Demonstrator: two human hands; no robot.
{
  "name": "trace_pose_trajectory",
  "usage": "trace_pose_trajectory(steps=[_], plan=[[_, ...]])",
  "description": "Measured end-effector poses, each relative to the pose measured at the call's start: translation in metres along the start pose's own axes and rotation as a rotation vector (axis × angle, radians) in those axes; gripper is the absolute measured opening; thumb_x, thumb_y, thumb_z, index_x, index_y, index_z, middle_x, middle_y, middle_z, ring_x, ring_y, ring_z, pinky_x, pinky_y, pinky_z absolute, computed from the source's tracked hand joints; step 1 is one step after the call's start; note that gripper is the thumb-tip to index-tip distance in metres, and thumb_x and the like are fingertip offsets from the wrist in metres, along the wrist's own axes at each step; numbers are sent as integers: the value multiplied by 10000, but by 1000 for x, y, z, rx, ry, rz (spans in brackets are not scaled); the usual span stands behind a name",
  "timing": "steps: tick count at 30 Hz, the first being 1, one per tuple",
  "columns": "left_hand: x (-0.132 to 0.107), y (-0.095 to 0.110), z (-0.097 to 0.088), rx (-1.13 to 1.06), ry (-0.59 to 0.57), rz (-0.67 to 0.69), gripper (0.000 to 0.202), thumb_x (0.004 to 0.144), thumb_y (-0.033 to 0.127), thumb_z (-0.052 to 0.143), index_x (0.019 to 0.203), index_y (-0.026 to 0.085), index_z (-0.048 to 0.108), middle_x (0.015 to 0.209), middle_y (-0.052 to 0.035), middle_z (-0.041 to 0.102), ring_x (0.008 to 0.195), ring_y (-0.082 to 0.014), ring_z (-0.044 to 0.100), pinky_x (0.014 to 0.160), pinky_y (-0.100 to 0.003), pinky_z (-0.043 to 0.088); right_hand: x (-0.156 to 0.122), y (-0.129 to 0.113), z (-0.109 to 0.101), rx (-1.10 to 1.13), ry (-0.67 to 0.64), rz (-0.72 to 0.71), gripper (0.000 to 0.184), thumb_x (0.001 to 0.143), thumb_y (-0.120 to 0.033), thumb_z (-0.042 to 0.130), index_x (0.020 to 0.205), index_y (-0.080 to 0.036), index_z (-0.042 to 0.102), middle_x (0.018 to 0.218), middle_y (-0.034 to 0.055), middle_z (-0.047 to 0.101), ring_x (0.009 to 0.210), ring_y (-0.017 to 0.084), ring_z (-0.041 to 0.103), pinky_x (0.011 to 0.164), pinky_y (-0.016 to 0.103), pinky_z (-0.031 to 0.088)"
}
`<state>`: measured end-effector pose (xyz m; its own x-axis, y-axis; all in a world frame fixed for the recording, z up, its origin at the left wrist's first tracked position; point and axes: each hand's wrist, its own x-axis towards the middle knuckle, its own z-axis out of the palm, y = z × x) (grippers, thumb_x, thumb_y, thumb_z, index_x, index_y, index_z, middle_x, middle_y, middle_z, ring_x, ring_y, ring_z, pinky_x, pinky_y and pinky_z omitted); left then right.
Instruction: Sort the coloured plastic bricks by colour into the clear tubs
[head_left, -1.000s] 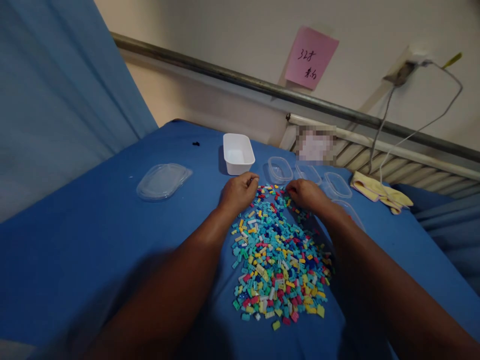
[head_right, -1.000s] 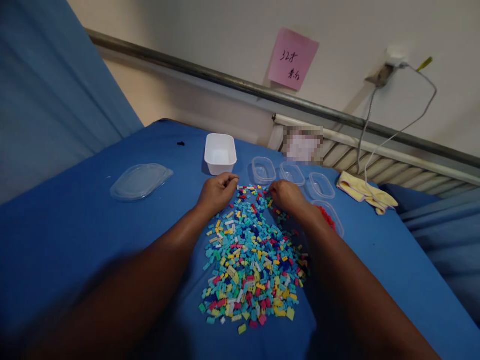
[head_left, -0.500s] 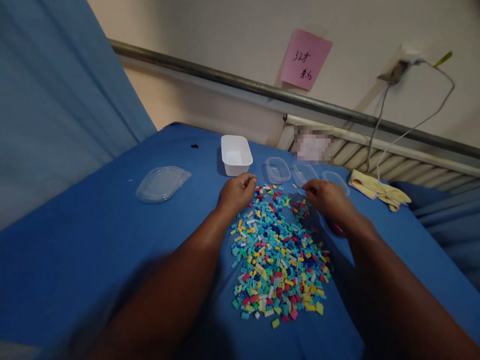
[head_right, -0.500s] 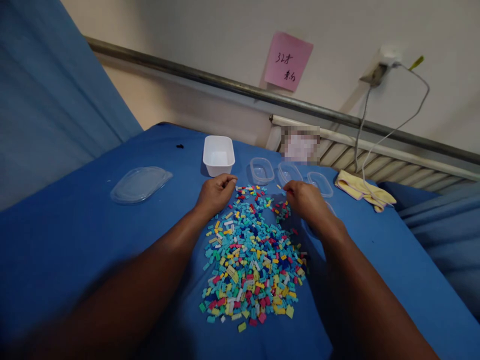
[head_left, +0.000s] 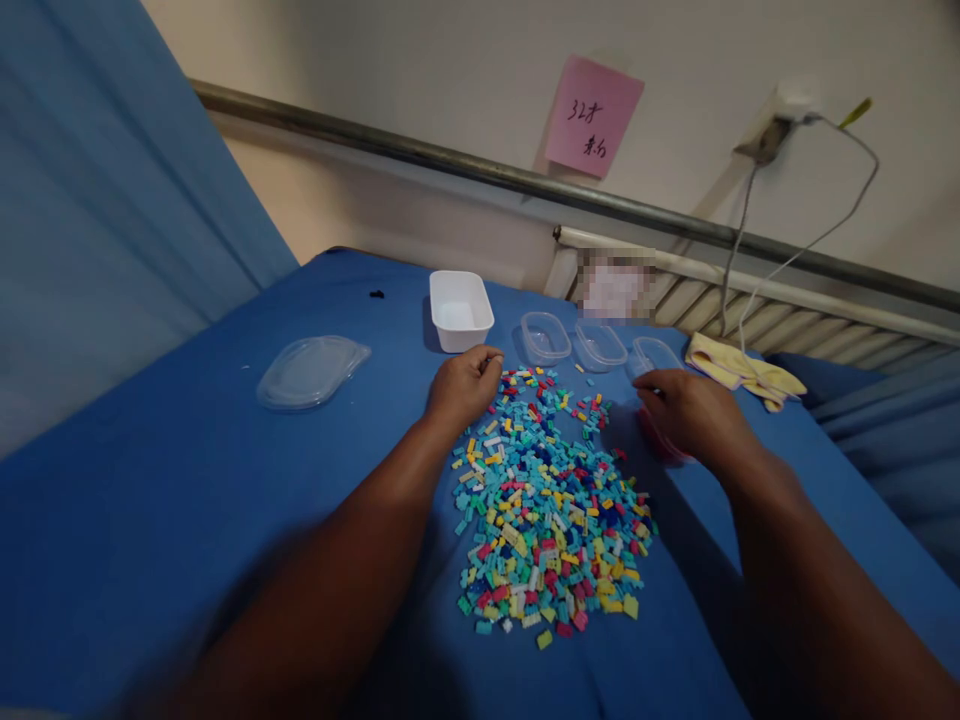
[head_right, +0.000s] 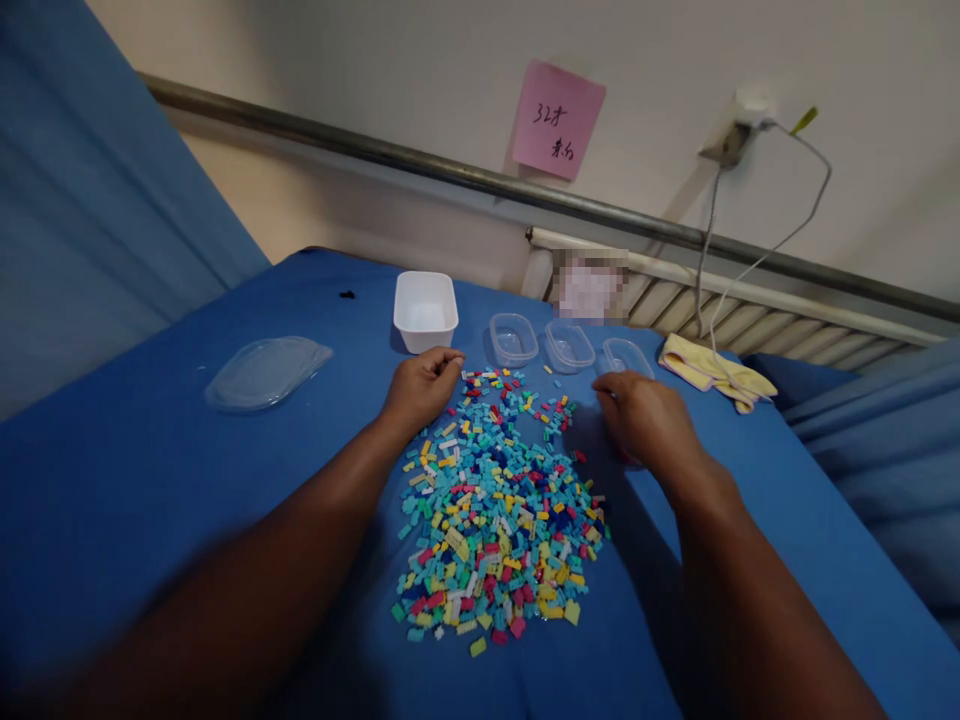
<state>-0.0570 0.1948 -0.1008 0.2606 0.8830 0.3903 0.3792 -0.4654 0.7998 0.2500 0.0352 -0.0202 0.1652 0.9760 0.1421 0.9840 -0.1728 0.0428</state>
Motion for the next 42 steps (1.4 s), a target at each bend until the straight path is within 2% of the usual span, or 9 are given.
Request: trace_pose_trajectory(steps=[3, 7, 11, 17, 22, 25, 29, 35, 42], plan=[[0, -1, 0, -17, 0, 4, 290, 998, 385, 601, 1099, 230, 825, 905, -18, 790, 844, -209, 724, 785, -331, 507, 20, -43, -1, 146, -53, -102, 335, 1062, -297, 590, 1291, -246, 829, 1281, 94, 836, 1164, 291, 772, 975, 348, 538], [-1, -2, 1, -23, -6, 1, 290, 1006, 383, 599, 1125, 237, 819, 943, -15, 803, 890, -216, 743, 804, -336, 518, 50, -96, 6, 193, -174, -216, 317, 1059, -343, 638, 1302, -229, 805, 1241, 90, 843, 1101, 265, 777, 912, 310, 518], [-2, -2, 2, -11, -8, -5, 275, 1021, 379, 596, 1122, 243, 812, 985, -20, 815, 929, -228, 750, 829, -344, 535, 70, -120, 21, 142, -246, -213, 350, 991, -291, 700, 1321, -209, 787, 1259, 119, 835, 1144, 287, 761, 876, 306, 496], [-3, -2, 2, -18, -10, 8, 260, 1033, 366, 596, 1117, 244, 809, 1033, -31, 821, 943, -232, 751, 897, -360, 551, 76, -120, 31, 110, -263, -178, 380, 951, -213, 661, 1313, -199, 776, 1228, 132, 834, 1099, 294, 762, 816, 312, 484], [-4, -2, 3, -20, -16, 5, 260, 1035, 370, 591, 1102, 239, 806, 949, -23, 803, 888, -220, 738, 817, -341, 532, 71, -117, 29, 100, -257, -191, 438, 918, -186, 666, 1345, -185, 762, 1294, 139, 813, 1141, 281, 744, 834, 306, 479], [-3, 0, 2, -11, -17, -3, 260, 1033, 372, 592, 1102, 241, 807, 926, -20, 797, 870, -220, 734, 794, -341, 525, 68, -113, 26, 88, -275, -201, 324, 913, -182, 658, 1195, -195, 818, 1197, 125, 838, 1083, 272, 755, 796, 301, 458], [-3, 2, 1, 10, -15, -4, 263, 1024, 363, 599, 1119, 246, 815, 1002, -28, 817, 922, -234, 749, 852, -358, 537, 68, -108, 23, 71, -312, -216, 196, 937, -245, 658, 990, -227, 845, 1029, 95, 849, 956, 253, 761, 724, 302, 422], [-3, 1, 2, 13, -20, -13, 269, 1022, 369, 601, 1125, 244, 815, 985, -24, 817, 934, -238, 754, 805, -347, 530, 72, -109, 23, 42, -297, -190, 263, 952, -262, 629, 1100, -213, 840, 1068, 115, 850, 938, 260, 758, 704, 301, 413], [-3, -1, 3, 5, -14, -9, 267, 1029, 385, 604, 1123, 253, 817, 971, -18, 812, 918, -234, 750, 801, -354, 526, 81, -103, 23, 55, -313, -215, 345, 969, -189, 569, 1144, -225, 865, 1124, 87, 864, 986, 229, 766, 775, 270, 457]])
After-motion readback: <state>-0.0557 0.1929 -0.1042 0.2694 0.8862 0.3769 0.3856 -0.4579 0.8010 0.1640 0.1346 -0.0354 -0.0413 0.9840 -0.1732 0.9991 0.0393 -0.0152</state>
